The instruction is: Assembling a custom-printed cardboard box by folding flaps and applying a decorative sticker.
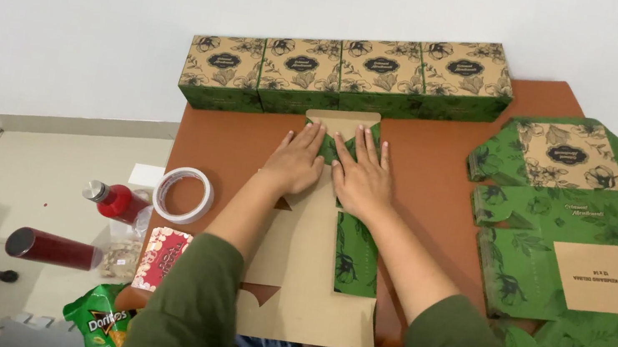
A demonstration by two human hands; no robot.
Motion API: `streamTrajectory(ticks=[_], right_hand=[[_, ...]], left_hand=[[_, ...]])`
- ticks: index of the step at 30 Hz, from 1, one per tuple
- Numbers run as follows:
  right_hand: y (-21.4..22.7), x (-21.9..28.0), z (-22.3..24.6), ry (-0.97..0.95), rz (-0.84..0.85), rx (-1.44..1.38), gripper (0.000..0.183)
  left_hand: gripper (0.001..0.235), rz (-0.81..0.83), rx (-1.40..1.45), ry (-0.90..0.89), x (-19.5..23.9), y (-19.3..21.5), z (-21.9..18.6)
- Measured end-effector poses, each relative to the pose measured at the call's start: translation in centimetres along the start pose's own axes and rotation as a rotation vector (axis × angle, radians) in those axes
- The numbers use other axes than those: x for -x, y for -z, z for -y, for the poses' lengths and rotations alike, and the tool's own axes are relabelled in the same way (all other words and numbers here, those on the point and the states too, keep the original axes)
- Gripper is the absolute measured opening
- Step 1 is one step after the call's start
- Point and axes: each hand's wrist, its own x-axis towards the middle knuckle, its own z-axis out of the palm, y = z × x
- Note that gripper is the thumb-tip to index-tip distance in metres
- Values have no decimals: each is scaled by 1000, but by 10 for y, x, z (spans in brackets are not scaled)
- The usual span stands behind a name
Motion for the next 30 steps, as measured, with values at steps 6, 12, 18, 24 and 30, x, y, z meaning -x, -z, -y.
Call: streamTrajectory(ticks=[6,12,18,24,30], right_hand=[[4,1,3,-12,7,-56,55],[-3,-5,-9,15,-31,-129,52],[-5,-6,-16,130,-43,-245,44],[14,1,-8,158,17,-265,62],[17,0,-8,138,96,-259,61]], left_hand=[[54,-120,87,6,44,31,0],[31,-236,-126,203,90,9,32],[36,-238,653,25,125,46,-17],[72,176,258,-124,133,34,-54],[76,185,93,-65,106,15,-47]])
